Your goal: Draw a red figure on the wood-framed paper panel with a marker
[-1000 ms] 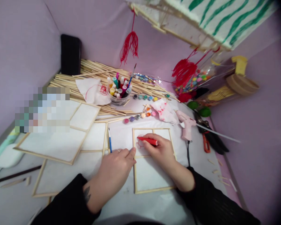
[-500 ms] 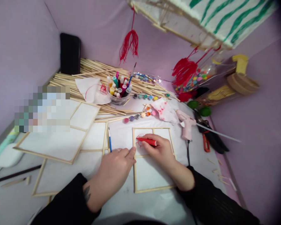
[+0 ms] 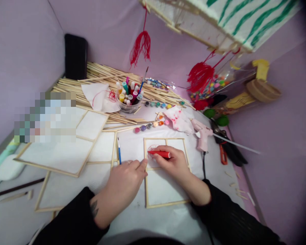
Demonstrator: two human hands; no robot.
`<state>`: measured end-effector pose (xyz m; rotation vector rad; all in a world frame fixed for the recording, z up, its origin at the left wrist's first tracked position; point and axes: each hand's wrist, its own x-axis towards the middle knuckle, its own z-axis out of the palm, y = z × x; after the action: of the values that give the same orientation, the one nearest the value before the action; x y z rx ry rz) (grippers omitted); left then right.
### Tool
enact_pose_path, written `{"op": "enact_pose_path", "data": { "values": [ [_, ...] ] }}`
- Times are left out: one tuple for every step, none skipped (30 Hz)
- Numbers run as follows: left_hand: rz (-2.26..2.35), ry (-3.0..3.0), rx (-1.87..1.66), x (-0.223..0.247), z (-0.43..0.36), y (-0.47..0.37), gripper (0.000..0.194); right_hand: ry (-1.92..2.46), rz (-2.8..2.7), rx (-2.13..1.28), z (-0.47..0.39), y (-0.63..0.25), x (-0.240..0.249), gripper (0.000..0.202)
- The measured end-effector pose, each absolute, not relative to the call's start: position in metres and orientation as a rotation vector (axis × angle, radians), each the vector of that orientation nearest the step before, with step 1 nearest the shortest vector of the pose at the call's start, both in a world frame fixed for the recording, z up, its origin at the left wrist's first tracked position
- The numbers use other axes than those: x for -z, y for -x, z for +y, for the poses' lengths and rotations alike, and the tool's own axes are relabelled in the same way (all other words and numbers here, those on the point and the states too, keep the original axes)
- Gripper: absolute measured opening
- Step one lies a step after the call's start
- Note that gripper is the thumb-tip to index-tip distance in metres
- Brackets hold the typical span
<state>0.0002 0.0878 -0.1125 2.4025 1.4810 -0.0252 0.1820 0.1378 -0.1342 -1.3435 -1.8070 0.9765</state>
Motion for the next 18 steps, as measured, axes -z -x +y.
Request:
{"op": "enact_pose_path", "data": {
  "values": [
    [1.476,-2.404,0.023,0.112,0.088,0.0,0.036,1.342,-1.81,-0.982,0.138,-0.182,0.134,0.012],
    [1.476,-2.404,0.022,0.112,0.088,0.0,0.036,1.34,-1.812,-0.99,0.137,-0.182,0.134,0.012],
    [1.477,-2.401,0.022,0.112,0.088,0.0,0.036,1.34,-1.81,-0.999,0.137,-0.182,0.134,0.012],
    [1.48,-2.398,0.021,0.112,0.088,0.0,0.036,1.338,-1.806,-1.006,0.137,-0.182,0.134,0.012],
    [1.482,-2.395,0.024,0.112,0.088,0.0,0.037,1.336,-1.803,-1.012,0.137,-0.183,0.133,0.012],
    [1.481,-2.393,0.026,0.112,0.087,0.0,0.037,1.334,-1.797,-1.021,0.137,-0.183,0.133,0.012],
    [1.48,-2.392,0.028,0.112,0.087,0.0,0.037,1.331,-1.786,-1.036,0.137,-0.183,0.132,0.012],
    [1.48,-2.394,0.029,0.113,0.087,0.0,0.037,1.33,-1.762,-1.06,0.137,-0.184,0.133,0.011],
    [1.48,-2.398,0.028,0.114,0.087,0.0,0.037,1.337,-1.718,-1.087,0.137,-0.186,0.134,0.009],
    [1.487,-2.404,0.021,0.115,0.087,0.0,0.037,1.349,-1.654,-1.112,0.137,-0.188,0.135,0.007],
    [1.495,-2.414,0.005,0.117,0.087,0.001,0.037,1.364,-1.577,-1.132,0.137,-0.19,0.137,0.006],
    [1.505,-2.426,-0.032,0.117,0.088,0.001,0.035,1.374,-1.497,-1.143,0.137,-0.192,0.14,0.005],
    [1.51,-2.439,-0.099,0.117,0.088,0.003,0.029,1.377,-1.425,-1.141,0.136,-0.194,0.143,0.006],
    [1.503,-2.445,-0.197,0.115,0.087,0.004,0.021,1.372,-1.365,-1.124,0.136,-0.195,0.146,0.007],
    [1.475,-2.443,-0.324,0.111,0.086,0.006,0.017,1.357,-1.317,-1.094,0.136,-0.197,0.148,0.007],
    [1.416,-2.433,-0.468,0.105,0.083,0.008,0.019,1.338,-1.278,-1.055,0.136,-0.197,0.15,0.007],
    [1.331,-2.416,-0.607,0.097,0.078,0.01,0.024,1.32,-1.246,-1.011,0.136,-0.197,0.15,0.007],
    [1.242,-2.396,-0.728,0.086,0.071,0.012,0.027,1.307,-1.217,-0.973,0.137,-0.197,0.15,0.008]
  ]
}}
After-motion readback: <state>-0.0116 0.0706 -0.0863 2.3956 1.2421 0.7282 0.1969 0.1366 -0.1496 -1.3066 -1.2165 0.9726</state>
